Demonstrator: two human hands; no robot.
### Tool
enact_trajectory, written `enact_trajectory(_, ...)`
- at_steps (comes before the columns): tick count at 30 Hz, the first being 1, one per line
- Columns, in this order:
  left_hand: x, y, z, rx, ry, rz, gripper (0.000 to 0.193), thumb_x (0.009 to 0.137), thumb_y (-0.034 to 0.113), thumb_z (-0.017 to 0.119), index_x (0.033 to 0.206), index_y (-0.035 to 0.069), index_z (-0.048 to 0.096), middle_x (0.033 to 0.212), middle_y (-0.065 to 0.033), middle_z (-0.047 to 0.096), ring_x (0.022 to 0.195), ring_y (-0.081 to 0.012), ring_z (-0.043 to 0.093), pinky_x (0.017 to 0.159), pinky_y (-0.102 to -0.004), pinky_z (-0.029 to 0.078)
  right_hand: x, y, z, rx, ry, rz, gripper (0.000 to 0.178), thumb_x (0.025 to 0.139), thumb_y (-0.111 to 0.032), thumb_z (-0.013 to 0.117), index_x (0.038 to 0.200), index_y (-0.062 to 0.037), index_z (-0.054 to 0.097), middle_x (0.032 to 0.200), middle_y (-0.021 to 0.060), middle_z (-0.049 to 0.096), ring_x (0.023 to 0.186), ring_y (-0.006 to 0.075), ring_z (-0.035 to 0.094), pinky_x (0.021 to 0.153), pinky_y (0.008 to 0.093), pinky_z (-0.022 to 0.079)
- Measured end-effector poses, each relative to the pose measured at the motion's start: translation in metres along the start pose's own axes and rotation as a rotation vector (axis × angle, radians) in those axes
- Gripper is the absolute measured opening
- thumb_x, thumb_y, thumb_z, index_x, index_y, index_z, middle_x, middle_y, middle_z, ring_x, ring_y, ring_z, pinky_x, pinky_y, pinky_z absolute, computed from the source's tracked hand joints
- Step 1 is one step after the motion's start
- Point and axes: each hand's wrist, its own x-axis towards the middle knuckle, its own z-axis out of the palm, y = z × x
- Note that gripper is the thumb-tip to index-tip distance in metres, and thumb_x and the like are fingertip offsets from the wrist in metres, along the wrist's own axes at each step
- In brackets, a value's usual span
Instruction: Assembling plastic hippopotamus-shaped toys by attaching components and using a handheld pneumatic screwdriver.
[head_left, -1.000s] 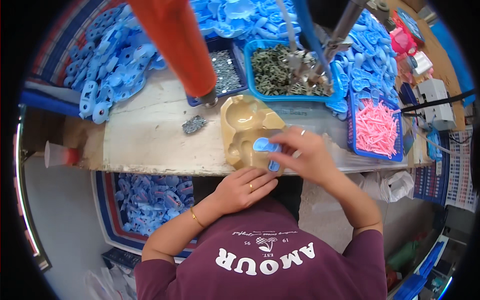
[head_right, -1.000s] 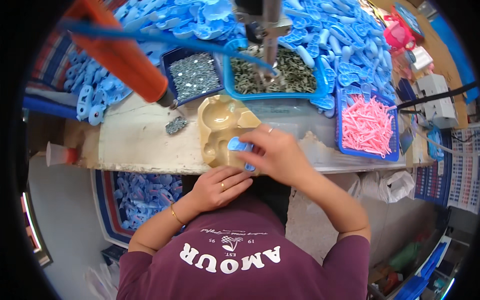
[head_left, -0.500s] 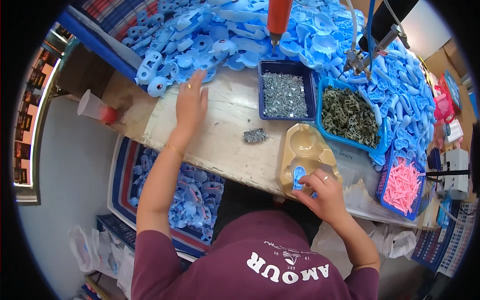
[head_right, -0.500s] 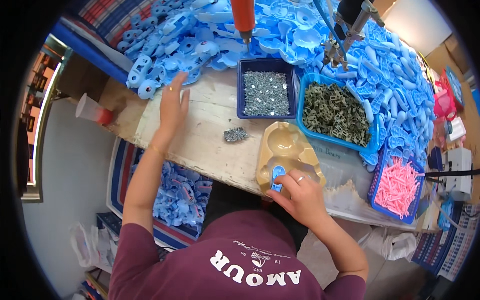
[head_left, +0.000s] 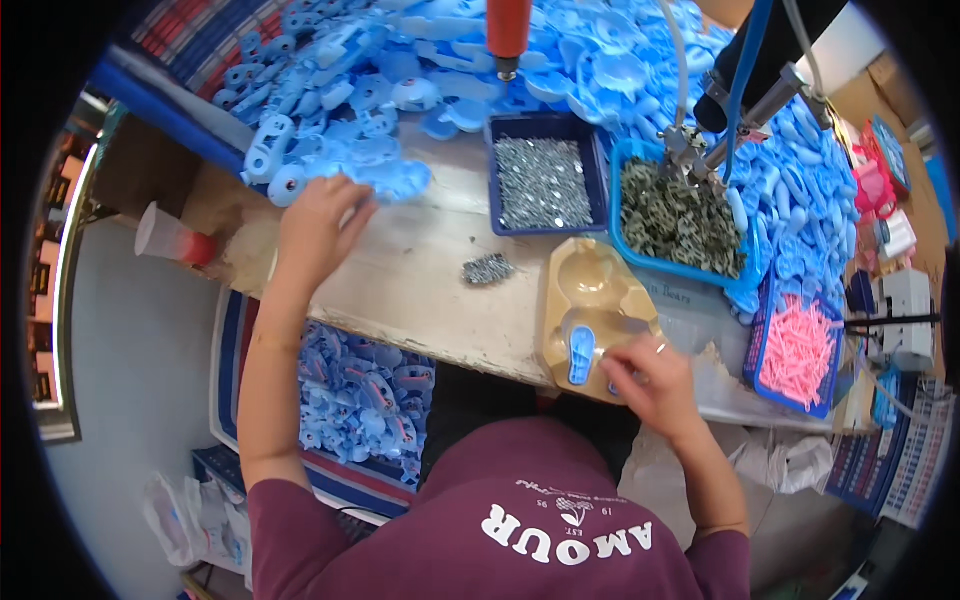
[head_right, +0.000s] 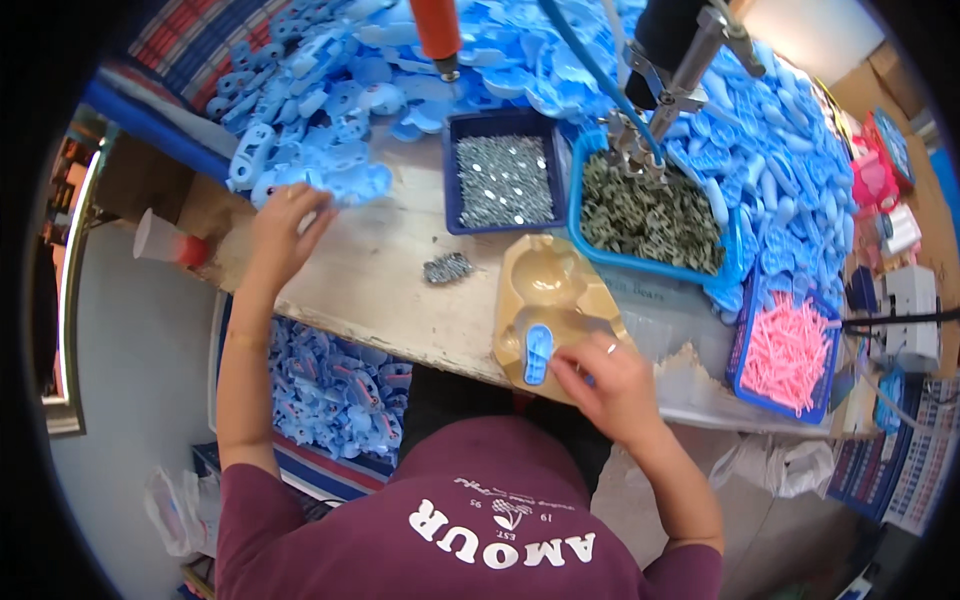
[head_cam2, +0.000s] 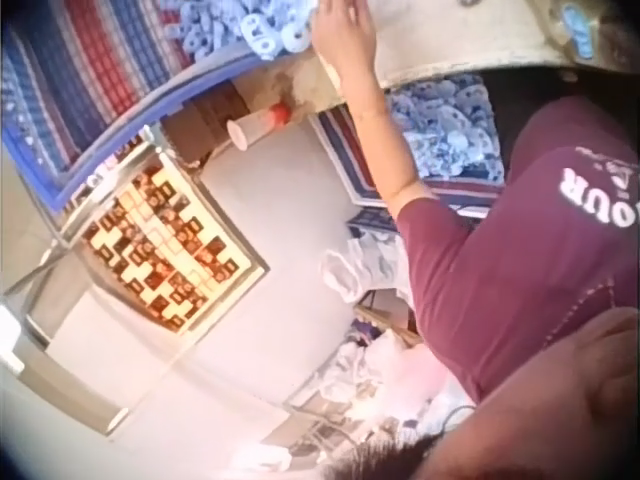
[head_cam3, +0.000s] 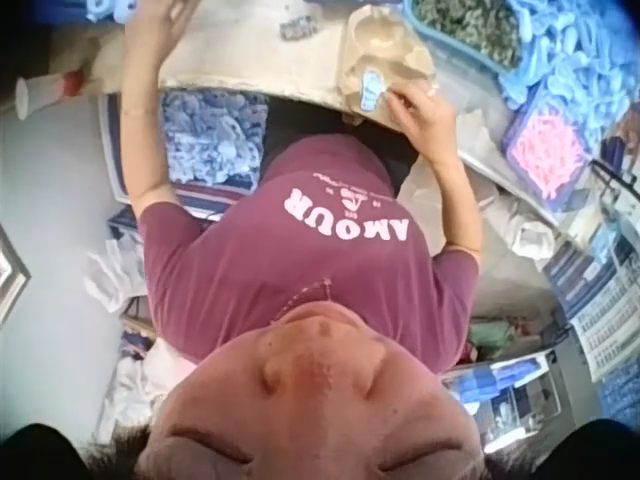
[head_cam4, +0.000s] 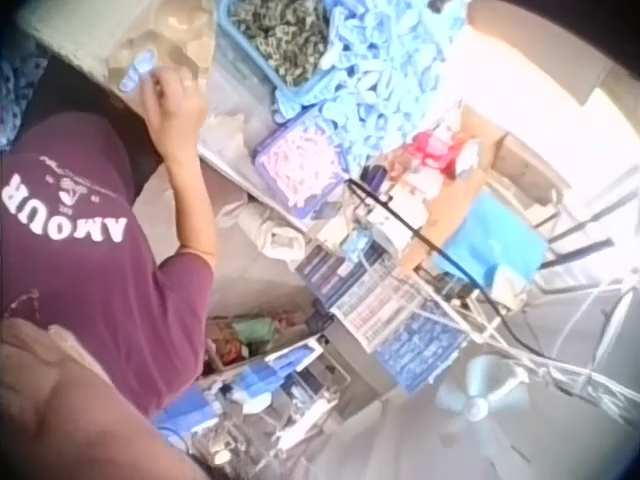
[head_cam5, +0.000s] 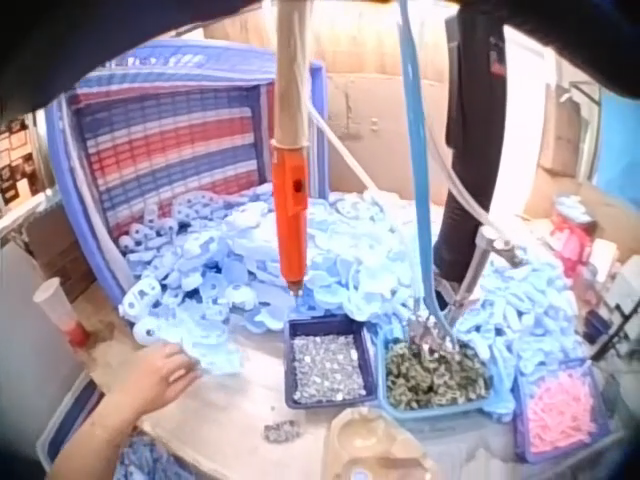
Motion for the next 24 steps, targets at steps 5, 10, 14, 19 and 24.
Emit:
enact_trajectory(5, -0.046, 0.111, 0.000, -0.425, -0.045, 0.232, 0.024, 0.076, 0.008, 0.081, 0.098, 0.008, 0.072, 0.093, -0.0074, 0.070, 0.076, -0.0277, 0.065, 0.064, -0.0381, 0.052, 0.011, -0.007, -0.024, 0.080, 0.253, 0.039, 0.010, 0.084, 0.002, 0.074, 0.092, -0.0007, 0.070, 0.082, 0.0069, 0.065, 0.068, 0.0147, 0.059, 0.064, 0.0274, 0.048)
enact_trajectory(10, -0.047, 0.188, 0.036, -0.547, -0.024, 0.367, 0.030, 0.075, 0.013, 0.082, 0.102, 0.013, 0.071, 0.095, -0.0012, 0.069, 0.071, -0.0207, 0.061, 0.059, -0.0335, 0.051, 0.002, -0.003, -0.033, 0.087, 0.288, 0.016, 0.015, 0.082, 0.002, 0.075, 0.096, -0.0006, 0.070, 0.090, 0.0079, 0.066, 0.076, 0.0160, 0.060, 0.067, 0.0277, 0.048)
enact_trajectory(14, -0.037, 0.202, 0.045, -0.585, -0.044, 0.468, 0.030, 0.073, 0.014, 0.081, 0.102, 0.014, 0.072, 0.095, 0.0005, 0.069, 0.070, -0.0189, 0.059, 0.058, -0.0325, 0.050, -0.011, 0.012, -0.035, 0.013, 0.201, 0.049, 0.032, 0.081, -0.007, 0.079, 0.111, -0.0035, 0.069, 0.110, 0.0109, 0.066, 0.097, 0.0245, 0.065, 0.080, 0.0330, 0.052)
enact_trajectory(19, -0.036, 0.202, 0.054, -0.552, -0.096, 0.424, 0.029, 0.073, 0.014, 0.079, 0.101, 0.013, 0.071, 0.096, 0.0015, 0.069, 0.072, -0.0202, 0.060, 0.059, -0.0336, 0.050, -0.019, 0.019, -0.035, 0.045, 0.045, 0.039, 0.049, 0.078, -0.010, 0.081, 0.124, -0.0065, 0.065, 0.122, 0.0119, 0.062, 0.112, 0.0290, 0.060, 0.093, 0.0385, 0.049)
enact_trajectory(24, -0.034, 0.201, 0.055, -0.501, -0.116, 0.420, 0.027, 0.077, 0.016, 0.078, 0.102, 0.013, 0.072, 0.101, 0.0029, 0.071, 0.080, -0.0213, 0.060, 0.071, -0.0348, 0.049, -0.023, 0.029, -0.031, -0.093, -0.013, 0.008, 0.056, 0.075, -0.011, 0.082, 0.128, -0.0079, 0.063, 0.124, 0.0114, 0.061, 0.117, 0.0324, 0.056, 0.098, 0.0408, 0.048)
